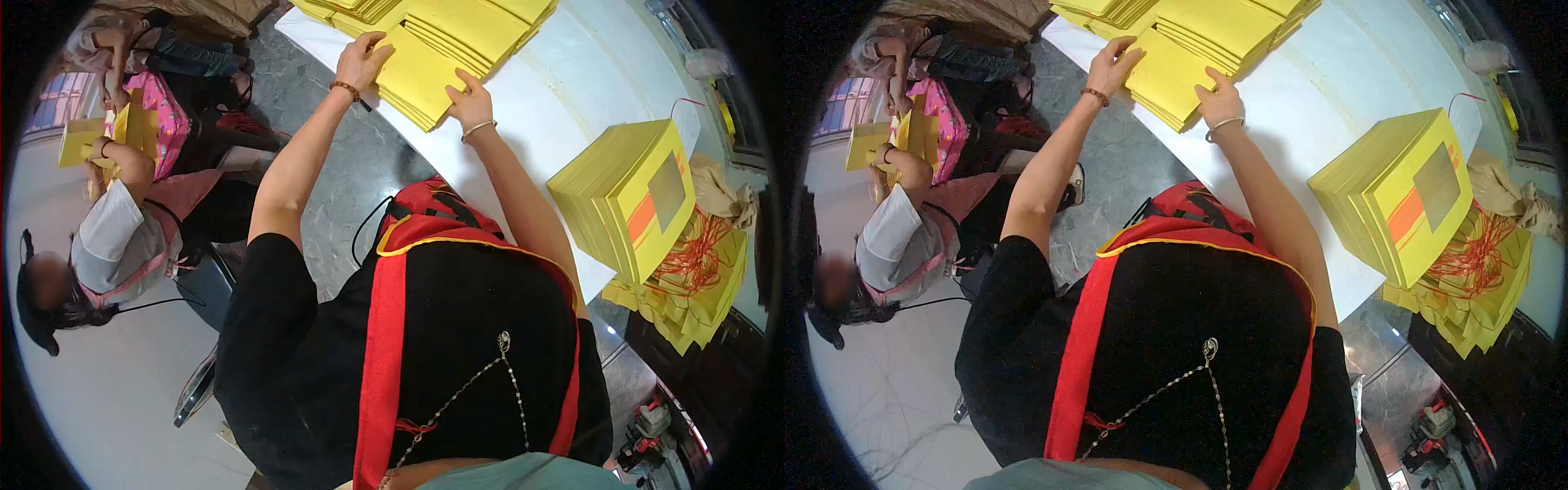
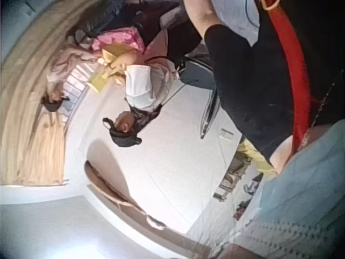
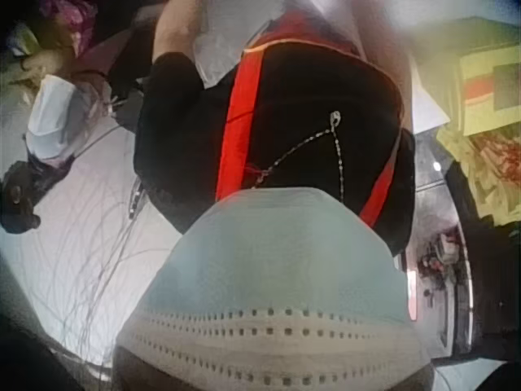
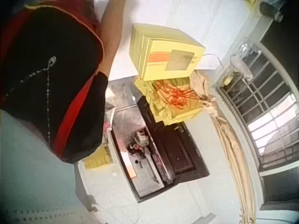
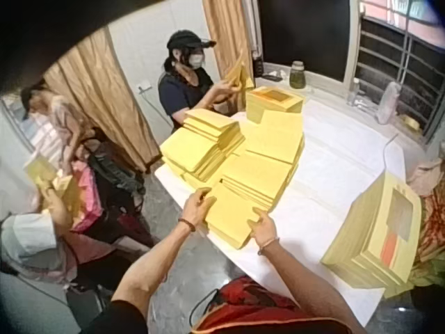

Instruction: Stack and organize yellow paper sheets (joss paper) on a table.

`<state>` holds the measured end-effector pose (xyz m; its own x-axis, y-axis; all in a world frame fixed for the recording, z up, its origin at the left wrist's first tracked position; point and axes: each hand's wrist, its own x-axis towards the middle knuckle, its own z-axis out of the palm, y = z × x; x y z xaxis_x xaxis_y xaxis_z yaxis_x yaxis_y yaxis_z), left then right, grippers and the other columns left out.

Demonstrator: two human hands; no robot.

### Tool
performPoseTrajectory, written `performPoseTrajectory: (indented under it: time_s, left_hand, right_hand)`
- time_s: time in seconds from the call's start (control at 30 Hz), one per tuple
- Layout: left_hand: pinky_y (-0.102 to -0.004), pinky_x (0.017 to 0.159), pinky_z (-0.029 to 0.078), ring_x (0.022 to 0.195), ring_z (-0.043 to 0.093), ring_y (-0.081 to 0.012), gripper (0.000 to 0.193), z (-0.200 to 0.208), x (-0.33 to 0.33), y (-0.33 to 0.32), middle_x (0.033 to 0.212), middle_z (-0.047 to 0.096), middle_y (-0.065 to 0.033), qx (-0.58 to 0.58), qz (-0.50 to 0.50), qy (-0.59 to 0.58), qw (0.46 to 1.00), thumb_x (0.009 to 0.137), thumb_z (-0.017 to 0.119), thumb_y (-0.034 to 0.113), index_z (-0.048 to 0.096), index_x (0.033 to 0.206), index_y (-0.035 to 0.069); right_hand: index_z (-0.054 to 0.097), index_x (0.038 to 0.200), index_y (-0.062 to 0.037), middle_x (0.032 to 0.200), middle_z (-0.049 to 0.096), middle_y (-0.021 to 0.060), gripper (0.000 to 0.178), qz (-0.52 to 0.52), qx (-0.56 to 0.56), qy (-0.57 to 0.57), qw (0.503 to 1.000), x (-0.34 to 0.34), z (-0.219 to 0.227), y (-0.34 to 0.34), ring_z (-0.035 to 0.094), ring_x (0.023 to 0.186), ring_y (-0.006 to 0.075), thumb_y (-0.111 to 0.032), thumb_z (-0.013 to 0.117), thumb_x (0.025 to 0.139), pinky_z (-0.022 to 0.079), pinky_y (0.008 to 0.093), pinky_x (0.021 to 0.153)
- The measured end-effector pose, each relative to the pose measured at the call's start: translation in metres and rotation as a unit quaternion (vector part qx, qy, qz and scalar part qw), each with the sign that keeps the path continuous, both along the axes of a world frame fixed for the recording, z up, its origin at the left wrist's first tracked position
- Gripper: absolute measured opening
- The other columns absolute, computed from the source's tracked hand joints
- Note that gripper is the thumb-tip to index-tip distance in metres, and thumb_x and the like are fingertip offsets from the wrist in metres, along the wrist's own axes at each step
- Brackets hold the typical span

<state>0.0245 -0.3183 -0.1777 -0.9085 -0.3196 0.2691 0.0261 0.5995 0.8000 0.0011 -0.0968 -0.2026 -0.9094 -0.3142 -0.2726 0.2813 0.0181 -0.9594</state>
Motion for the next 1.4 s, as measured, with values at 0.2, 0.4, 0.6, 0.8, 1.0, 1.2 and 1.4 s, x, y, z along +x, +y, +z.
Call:
performPoseTrajectory:
  time_s: [0.2,0.4,0.6,0.8,1.0,1.2,1.4]
  left_hand:
    - [-0.0304,0.083,0.043,0.094,0.058,-0.0231,0.040,-0.009,0.012,0.015,0.099,0.063,-0.0139,0.121,0.037,0.081,0.989,0.088,0.049,0.036,0.058,0.109,0.003]
    - [-0.0350,0.068,0.046,0.071,0.060,-0.0286,0.031,-0.012,-0.001,0.017,0.078,0.064,-0.0148,0.072,0.160,0.048,0.983,0.086,0.050,0.032,0.063,0.089,0.004]
    - [-0.0333,0.067,0.047,0.070,0.060,-0.0268,0.027,-0.011,-0.001,0.007,0.080,0.064,-0.0137,0.073,0.119,0.017,0.990,0.082,0.054,0.026,0.062,0.090,0.002]
    - [-0.0406,0.086,0.029,0.104,0.045,-0.0246,0.030,0.024,0.021,0.043,0.106,0.056,-0.0039,-0.362,-0.060,0.135,0.921,0.077,0.059,0.033,0.061,0.103,0.017]
    - [-0.0413,0.089,0.027,0.108,0.041,-0.0248,0.032,-0.002,0.023,0.046,0.116,0.051,-0.0034,-0.376,-0.103,0.030,0.920,0.082,0.053,0.034,0.058,0.112,0.023]
    - [-0.0426,0.086,0.032,0.105,0.044,-0.0262,0.032,-0.007,0.016,0.052,0.115,0.051,-0.0054,-0.391,-0.133,0.058,0.909,0.082,0.053,0.032,0.057,0.111,0.020]
    - [-0.0438,0.089,0.033,0.106,0.046,-0.0276,0.033,0.002,0.015,0.040,0.115,0.052,-0.0077,-0.389,-0.161,0.025,0.907,0.084,0.054,0.031,0.057,0.113,0.017]
  right_hand:
    - [0.055,0.118,-0.0091,0.109,0.059,0.0177,0.043,-0.122,0.083,0.061,0.987,0.005,-0.021,-0.009,0.061,0.091,0.0235,-0.018,0.061,0.076,0.046,0.0317,0.079]
    - [0.058,0.113,-0.0087,0.097,0.059,0.0184,0.041,-0.048,0.295,0.246,0.922,0.017,0.008,-0.007,0.056,0.090,0.0309,-0.026,0.060,0.076,0.044,0.0397,0.080]
    - [0.060,0.111,-0.0156,0.103,0.047,0.0131,0.038,-0.055,0.325,0.279,0.902,0.016,0.000,-0.006,0.046,0.098,0.0298,-0.030,0.060,0.076,0.040,0.0378,0.085]
    - [0.060,0.111,-0.0175,0.114,0.043,0.0135,0.036,-0.088,0.339,0.281,0.893,0.017,-0.009,-0.004,0.041,0.106,0.0316,-0.031,0.059,0.077,0.038,0.0408,0.088]
    - [0.055,0.114,-0.0163,0.127,0.037,0.0112,0.040,-0.099,0.372,0.386,0.838,0.048,0.013,-0.002,0.033,0.117,0.0324,-0.034,0.056,0.079,0.022,0.0504,0.094]
    - [0.055,0.116,-0.0178,0.127,0.044,0.0091,0.040,0.032,0.441,0.480,0.758,0.050,0.014,0.016,0.037,0.119,0.0280,-0.040,0.050,0.083,0.035,0.0540,0.083]
    - [0.054,0.116,-0.0098,0.129,0.037,0.0181,0.039,0.060,0.274,0.355,0.892,0.057,0.046,0.019,0.035,0.118,0.0366,-0.034,0.051,0.085,0.029,0.0433,0.099]
